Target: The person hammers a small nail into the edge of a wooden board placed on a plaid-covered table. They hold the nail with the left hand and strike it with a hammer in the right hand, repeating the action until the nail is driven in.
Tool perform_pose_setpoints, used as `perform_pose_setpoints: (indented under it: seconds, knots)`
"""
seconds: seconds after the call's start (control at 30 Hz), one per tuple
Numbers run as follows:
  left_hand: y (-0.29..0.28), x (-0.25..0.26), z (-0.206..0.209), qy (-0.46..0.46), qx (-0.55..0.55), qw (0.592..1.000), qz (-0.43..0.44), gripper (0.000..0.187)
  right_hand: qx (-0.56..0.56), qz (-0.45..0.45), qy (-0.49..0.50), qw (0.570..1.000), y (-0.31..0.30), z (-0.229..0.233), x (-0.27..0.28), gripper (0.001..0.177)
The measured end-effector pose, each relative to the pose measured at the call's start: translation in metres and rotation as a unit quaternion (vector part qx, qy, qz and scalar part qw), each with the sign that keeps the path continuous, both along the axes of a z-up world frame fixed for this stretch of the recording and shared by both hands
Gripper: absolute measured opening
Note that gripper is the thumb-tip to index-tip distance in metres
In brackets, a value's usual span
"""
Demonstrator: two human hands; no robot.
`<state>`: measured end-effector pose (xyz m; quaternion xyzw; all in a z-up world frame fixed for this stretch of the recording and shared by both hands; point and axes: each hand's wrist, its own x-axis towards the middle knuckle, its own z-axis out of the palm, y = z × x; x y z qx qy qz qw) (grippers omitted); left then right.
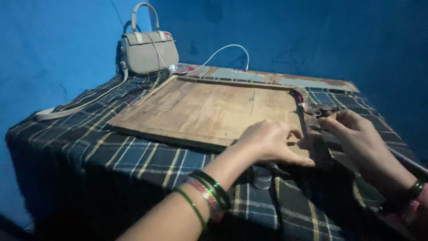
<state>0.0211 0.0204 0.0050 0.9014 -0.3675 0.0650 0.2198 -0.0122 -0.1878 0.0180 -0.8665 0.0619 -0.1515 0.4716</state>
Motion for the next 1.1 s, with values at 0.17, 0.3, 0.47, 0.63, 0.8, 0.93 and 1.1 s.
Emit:
perform_pose_setpoints:
  seconds: [0.17,0.3,0.47,0.63,0.8,0.93,1.1]
  knots:
    - [0.032,-0.024,-0.006,-0.031,-0.131,0.990,0.049,0.055,-0.153,-0.062,0.022,0.986,0.028,0.006,-0.028,0.029]
    - [0.044,-0.050,-0.014,-0.057,-0.151,0.982,0.099,0.036,-0.201,-0.027,-0.014,0.979,0.042,0.006,-0.044,0.027]
    - [0.050,-0.073,-0.022,-0.192,-0.172,0.961,0.097,0.031,-0.250,0.024,-0.032,0.967,0.058,0.005,-0.059,0.026]
    - [0.057,-0.086,-0.030,-0.104,-0.144,0.976,0.125,0.033,-0.226,0.041,0.016,0.973,0.075,0.011,-0.067,0.028]
    - [0.062,-0.094,-0.042,-0.047,-0.121,0.982,0.140,0.042,-0.250,0.060,0.005,0.966,0.082,0.010,-0.076,0.026]
    - [0.066,-0.093,-0.046,-0.081,-0.136,0.981,0.111,0.047,-0.242,0.046,0.036,0.969,0.083,0.007,-0.077,0.029]
    - [0.071,-0.089,-0.040,-0.018,-0.150,0.980,0.129,0.040,-0.289,0.037,0.008,0.957,0.084,0.006,-0.069,0.033]
